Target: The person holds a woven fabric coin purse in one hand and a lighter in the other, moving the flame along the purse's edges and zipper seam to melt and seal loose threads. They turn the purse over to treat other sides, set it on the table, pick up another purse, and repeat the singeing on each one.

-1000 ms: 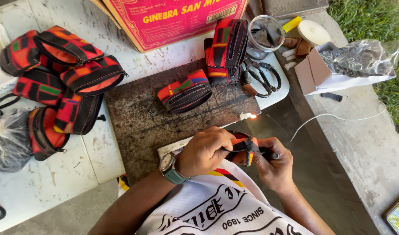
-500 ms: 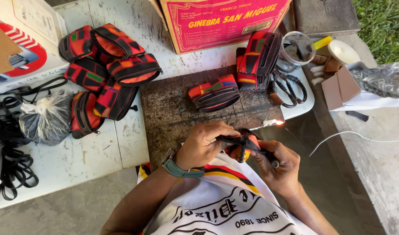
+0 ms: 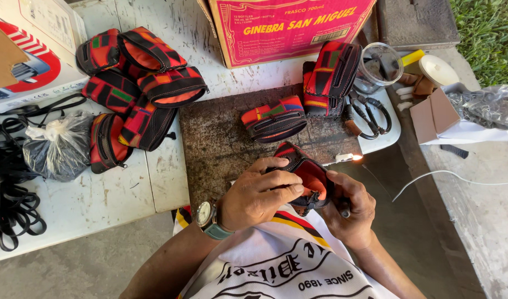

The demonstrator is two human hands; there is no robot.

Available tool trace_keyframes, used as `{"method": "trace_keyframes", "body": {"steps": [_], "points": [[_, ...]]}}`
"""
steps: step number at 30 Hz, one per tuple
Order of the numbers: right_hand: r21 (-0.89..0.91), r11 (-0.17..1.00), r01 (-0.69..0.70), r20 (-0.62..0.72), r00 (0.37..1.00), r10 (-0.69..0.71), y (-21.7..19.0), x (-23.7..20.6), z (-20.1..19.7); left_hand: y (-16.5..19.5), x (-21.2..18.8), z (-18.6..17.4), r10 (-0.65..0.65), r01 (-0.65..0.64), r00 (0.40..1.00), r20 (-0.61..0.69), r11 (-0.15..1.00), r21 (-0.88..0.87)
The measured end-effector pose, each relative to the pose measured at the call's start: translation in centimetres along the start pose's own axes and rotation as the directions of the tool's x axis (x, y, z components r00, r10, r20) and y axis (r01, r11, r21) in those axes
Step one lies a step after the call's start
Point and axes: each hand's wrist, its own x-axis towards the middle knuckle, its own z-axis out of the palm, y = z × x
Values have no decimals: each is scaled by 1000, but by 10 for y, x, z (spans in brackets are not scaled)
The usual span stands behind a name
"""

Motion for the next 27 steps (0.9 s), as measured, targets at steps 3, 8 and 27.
{"method": "trace_keyframes", "body": {"steps": [3, 8, 27], "points": [[-115, 985, 126, 20, 992, -125, -5, 7, -1, 2, 0, -3, 32, -32, 999, -6, 999, 37], [-244, 898, 365, 65, 931, -360, -10, 15, 0, 8, 2, -8, 252, -228, 967, -25, 908, 352], [-144, 949, 280, 98, 958, -268, -12, 17, -2, 19, 4, -22, 335, -356, 934, 123, 850, 388]]}}
